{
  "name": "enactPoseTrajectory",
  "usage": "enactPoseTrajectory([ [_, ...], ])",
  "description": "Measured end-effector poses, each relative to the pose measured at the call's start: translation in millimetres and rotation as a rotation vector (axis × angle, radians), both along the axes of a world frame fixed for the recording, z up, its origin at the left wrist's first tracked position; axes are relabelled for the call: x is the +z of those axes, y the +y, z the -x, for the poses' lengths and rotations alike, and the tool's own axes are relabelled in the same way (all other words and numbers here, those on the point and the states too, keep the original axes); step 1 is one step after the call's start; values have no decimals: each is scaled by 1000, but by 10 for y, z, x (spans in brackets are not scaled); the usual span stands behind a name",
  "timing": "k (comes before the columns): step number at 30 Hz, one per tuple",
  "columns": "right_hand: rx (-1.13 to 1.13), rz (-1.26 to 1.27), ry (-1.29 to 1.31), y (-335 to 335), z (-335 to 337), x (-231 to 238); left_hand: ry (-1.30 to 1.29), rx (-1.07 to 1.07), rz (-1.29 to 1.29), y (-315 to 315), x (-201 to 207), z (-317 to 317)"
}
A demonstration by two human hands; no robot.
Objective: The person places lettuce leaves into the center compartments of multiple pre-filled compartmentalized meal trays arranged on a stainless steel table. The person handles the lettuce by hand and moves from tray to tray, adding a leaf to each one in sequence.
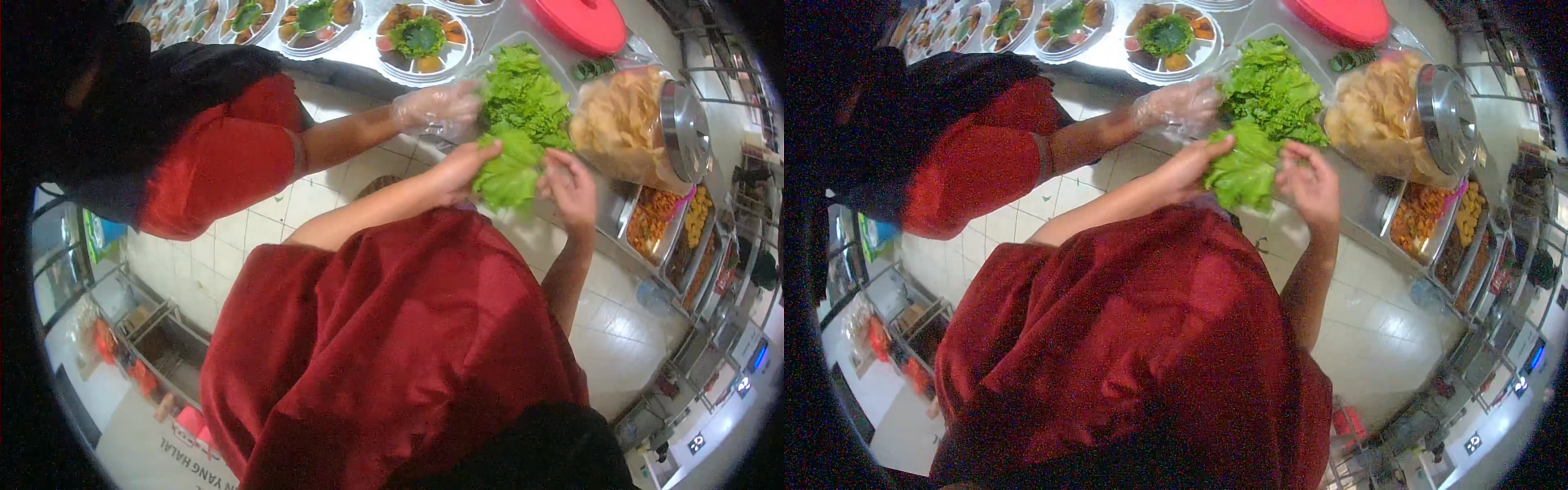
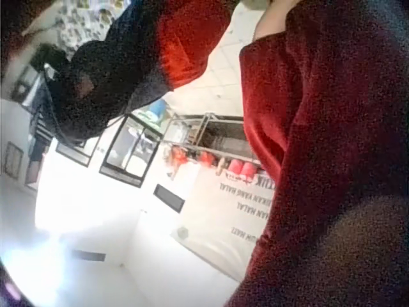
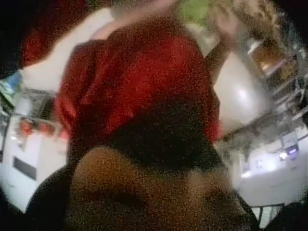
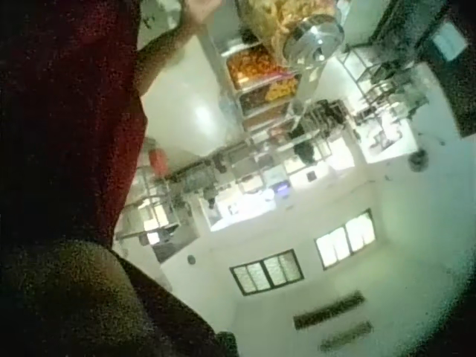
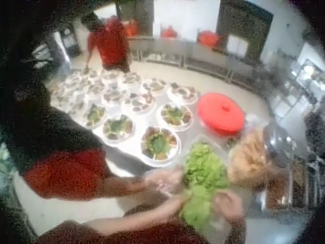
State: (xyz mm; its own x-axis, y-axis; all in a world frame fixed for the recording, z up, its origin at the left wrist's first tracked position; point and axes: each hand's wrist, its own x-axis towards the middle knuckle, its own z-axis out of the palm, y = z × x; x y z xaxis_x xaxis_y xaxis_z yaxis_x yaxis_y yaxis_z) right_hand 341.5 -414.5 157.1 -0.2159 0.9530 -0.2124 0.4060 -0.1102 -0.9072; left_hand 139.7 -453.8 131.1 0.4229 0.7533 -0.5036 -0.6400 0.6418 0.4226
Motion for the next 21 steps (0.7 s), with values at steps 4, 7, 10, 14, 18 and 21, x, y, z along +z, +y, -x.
enactPoseTrajectory([
  [4, -118, -263, -291, 675, 31, -334, 83, 103, -16, -169, 68, 359],
  [7, -19, -386, -811, 981, 281, -432, 94, 181, -26, -293, 61, 543],
  [10, -106, -383, -908, 1129, 287, -544, 56, 191, -9, -425, 150, 732],
  [14, -337, -234, -389, 1253, -121, -759, 67, 222, 68, -517, 223, 863],
  [18, -533, 20, 382, 857, -3, -283, -22, 95, 43, -510, 254, 887],
  [21, -407, 40, 693, 509, 35, 16, -47, -27, -31, -436, 260, 803],
])
